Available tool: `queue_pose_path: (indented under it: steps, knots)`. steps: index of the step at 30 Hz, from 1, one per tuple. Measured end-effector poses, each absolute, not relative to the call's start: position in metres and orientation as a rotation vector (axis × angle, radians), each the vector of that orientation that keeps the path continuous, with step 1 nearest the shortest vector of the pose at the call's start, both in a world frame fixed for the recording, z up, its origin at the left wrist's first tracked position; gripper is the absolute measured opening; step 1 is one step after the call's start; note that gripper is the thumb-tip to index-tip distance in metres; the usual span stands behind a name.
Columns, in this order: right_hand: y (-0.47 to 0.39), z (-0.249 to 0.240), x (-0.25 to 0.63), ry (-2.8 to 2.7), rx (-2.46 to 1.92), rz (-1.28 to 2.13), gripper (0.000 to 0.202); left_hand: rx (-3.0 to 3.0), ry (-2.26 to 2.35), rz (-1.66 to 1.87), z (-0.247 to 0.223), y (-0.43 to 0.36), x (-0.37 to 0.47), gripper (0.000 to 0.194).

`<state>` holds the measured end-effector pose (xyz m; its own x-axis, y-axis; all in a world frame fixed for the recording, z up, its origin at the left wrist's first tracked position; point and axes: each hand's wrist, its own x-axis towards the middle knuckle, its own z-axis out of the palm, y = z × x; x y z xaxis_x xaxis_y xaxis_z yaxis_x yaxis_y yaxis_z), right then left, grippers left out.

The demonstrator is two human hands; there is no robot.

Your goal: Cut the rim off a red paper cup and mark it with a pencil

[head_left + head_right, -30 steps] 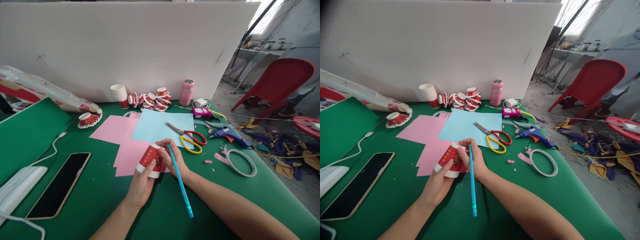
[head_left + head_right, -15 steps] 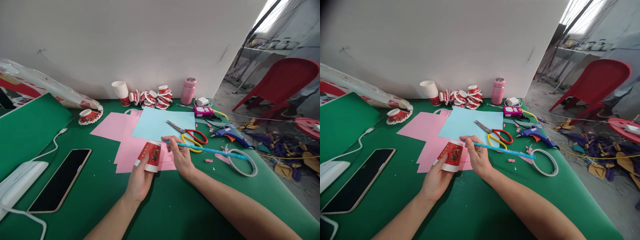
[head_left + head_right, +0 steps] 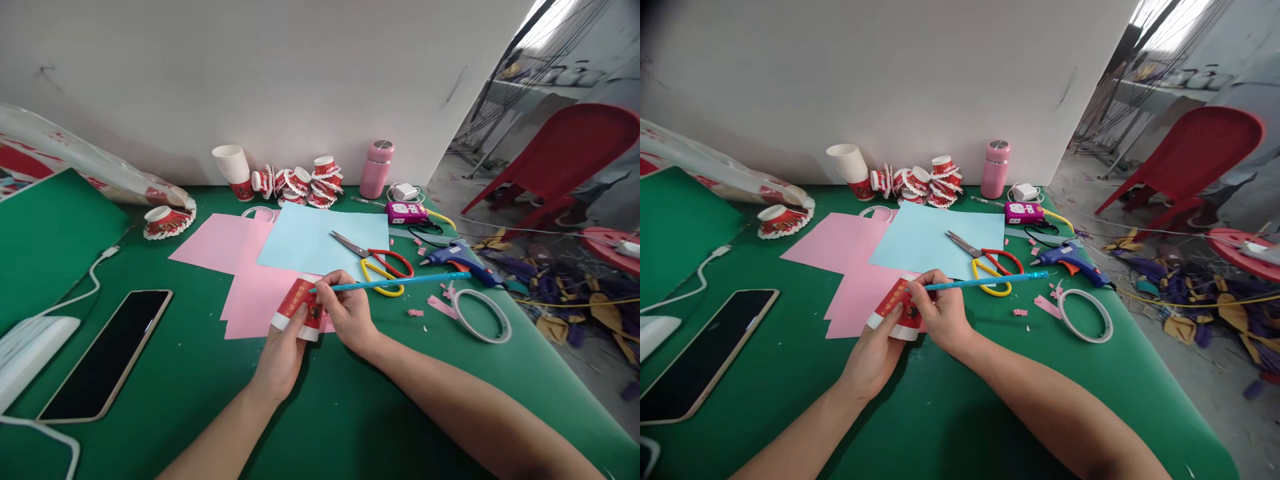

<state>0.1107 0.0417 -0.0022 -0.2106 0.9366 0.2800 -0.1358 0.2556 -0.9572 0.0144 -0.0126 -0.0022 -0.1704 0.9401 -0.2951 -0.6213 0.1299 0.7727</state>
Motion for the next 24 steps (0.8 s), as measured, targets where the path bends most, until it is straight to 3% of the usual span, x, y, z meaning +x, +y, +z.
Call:
queue_pose_path:
  steps: [24]
  knots:
    - [0.0405, 0.0007, 0.1108, -1.574, -0.837, 1.003, 0.014, 0.412, 1.033, 1.415, -0.0026, -0.0136, 0.0153, 0.036]
